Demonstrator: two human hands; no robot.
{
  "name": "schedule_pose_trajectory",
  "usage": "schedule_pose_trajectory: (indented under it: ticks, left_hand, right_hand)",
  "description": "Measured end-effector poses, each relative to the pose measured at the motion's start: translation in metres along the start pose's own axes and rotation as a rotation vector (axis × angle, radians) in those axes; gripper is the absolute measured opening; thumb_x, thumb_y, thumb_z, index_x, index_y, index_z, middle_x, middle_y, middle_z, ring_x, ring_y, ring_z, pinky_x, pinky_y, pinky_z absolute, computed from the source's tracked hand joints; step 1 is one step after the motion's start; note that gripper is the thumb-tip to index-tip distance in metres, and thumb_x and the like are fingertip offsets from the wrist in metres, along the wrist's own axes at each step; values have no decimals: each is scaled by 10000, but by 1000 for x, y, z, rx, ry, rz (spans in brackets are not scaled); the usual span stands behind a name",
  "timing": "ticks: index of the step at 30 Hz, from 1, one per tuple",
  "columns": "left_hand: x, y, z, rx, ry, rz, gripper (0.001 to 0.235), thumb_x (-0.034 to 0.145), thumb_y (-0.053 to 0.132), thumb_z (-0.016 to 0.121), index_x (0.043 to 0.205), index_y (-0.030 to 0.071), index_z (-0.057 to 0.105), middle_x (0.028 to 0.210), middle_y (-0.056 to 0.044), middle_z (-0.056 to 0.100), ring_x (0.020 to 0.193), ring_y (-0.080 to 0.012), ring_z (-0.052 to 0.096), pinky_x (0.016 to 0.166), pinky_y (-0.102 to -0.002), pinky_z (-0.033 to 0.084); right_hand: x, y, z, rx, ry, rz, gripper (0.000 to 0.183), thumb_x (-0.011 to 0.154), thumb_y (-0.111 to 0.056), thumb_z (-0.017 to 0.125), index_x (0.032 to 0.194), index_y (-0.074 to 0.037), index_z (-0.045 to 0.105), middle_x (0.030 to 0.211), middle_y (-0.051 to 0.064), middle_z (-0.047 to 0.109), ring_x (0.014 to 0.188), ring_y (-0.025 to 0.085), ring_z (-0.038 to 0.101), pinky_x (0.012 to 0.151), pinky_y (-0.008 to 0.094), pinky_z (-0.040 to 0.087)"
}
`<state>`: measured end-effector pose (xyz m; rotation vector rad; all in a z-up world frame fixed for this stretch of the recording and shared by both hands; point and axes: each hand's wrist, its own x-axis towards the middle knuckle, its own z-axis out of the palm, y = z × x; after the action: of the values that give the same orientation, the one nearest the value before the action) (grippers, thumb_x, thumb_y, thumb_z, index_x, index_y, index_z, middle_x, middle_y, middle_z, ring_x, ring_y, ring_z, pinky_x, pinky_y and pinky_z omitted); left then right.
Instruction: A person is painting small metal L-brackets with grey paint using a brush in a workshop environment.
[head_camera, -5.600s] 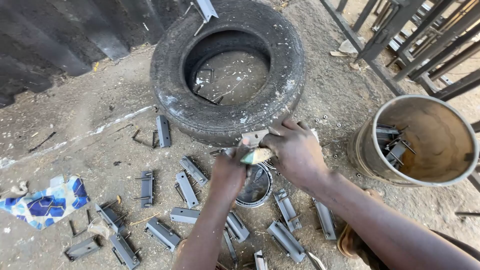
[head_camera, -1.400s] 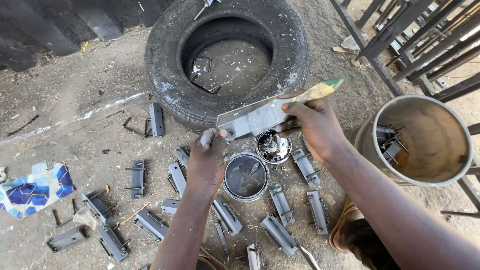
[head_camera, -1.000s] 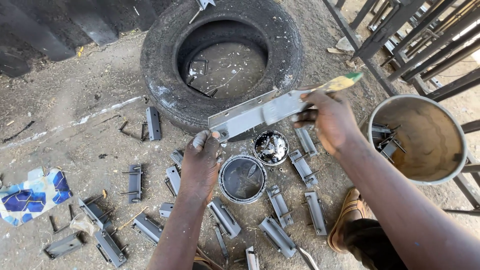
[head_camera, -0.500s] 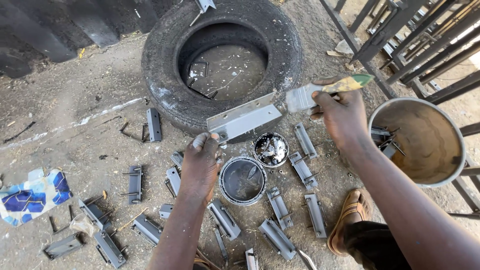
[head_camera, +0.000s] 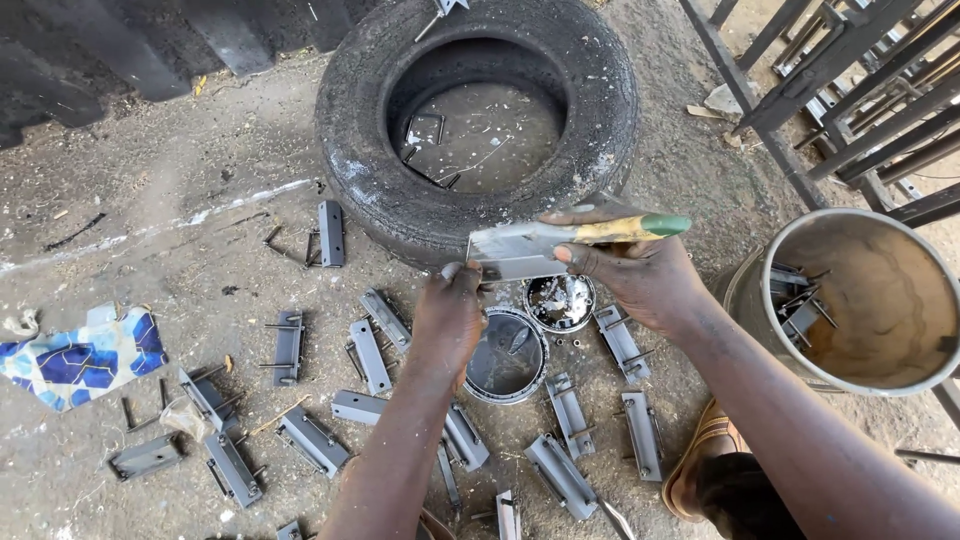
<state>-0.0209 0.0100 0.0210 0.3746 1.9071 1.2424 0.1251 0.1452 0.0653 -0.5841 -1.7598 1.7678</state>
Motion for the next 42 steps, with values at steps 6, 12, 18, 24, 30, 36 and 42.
schedule_pose_trajectory:
  ticks: [6,12,18,24,30,36,42]
  left_hand:
    - [-23,18,-12,-65,-62,82,411,1035,316,459,965,-22,682,702,-72,533,652,-145,544,597,-296,486]
    - [-9,4,-16,-26,-58,159,345,1039,289,479,918,28,669,681,-49,530,595,-132,576,578,-312,508]
    - [-10,4,-8,-24,-64,166,335,1039,293,484,888,42,645,656,-67,531,602,-147,587,577,-303,520]
    - [4,-9,-15,-26,-69,181,360,1047,312,467,931,18,639,742,-77,538,672,-153,557,625,-321,542]
    - [-18,8,-8,-142,-82,136,348,1038,260,481,993,-38,654,779,-74,546,669,-111,503,588,-275,522]
    - [-19,12,-12,-60,-69,122,311,1021,244,503,922,-1,667,732,-86,548,627,-143,559,556,-295,534]
    - [-16,15,-11,-54,-70,131,333,1013,278,513,899,6,670,706,-106,564,632,-165,553,565,-328,523]
  right_hand:
    - [4,-1,-4,-239,-72,3,260,881,0,743,1134,57,717,1052,272,679,920,296,673,761,370,583]
    - [4,-20,-12,-365,-113,-4,249,915,-12,690,1158,36,719,1049,255,661,951,331,626,807,421,537]
    - [4,-20,-2,-284,-104,24,254,887,-7,726,1139,25,734,1021,235,678,948,302,644,816,408,542]
    - [5,-22,-11,-319,-77,33,241,895,-2,710,1132,31,736,1018,240,670,931,306,636,820,413,547]
    - [1,1,-12,-322,-61,-78,220,930,-1,693,1150,6,700,1024,184,673,827,276,650,780,368,555]
    - [2,-9,-9,-213,-79,-126,222,942,-15,674,1163,5,685,1038,194,675,784,220,611,738,345,552]
    - [-4,-34,-1,-331,-11,-125,206,953,9,661,1158,6,680,1013,181,640,820,263,618,765,384,520]
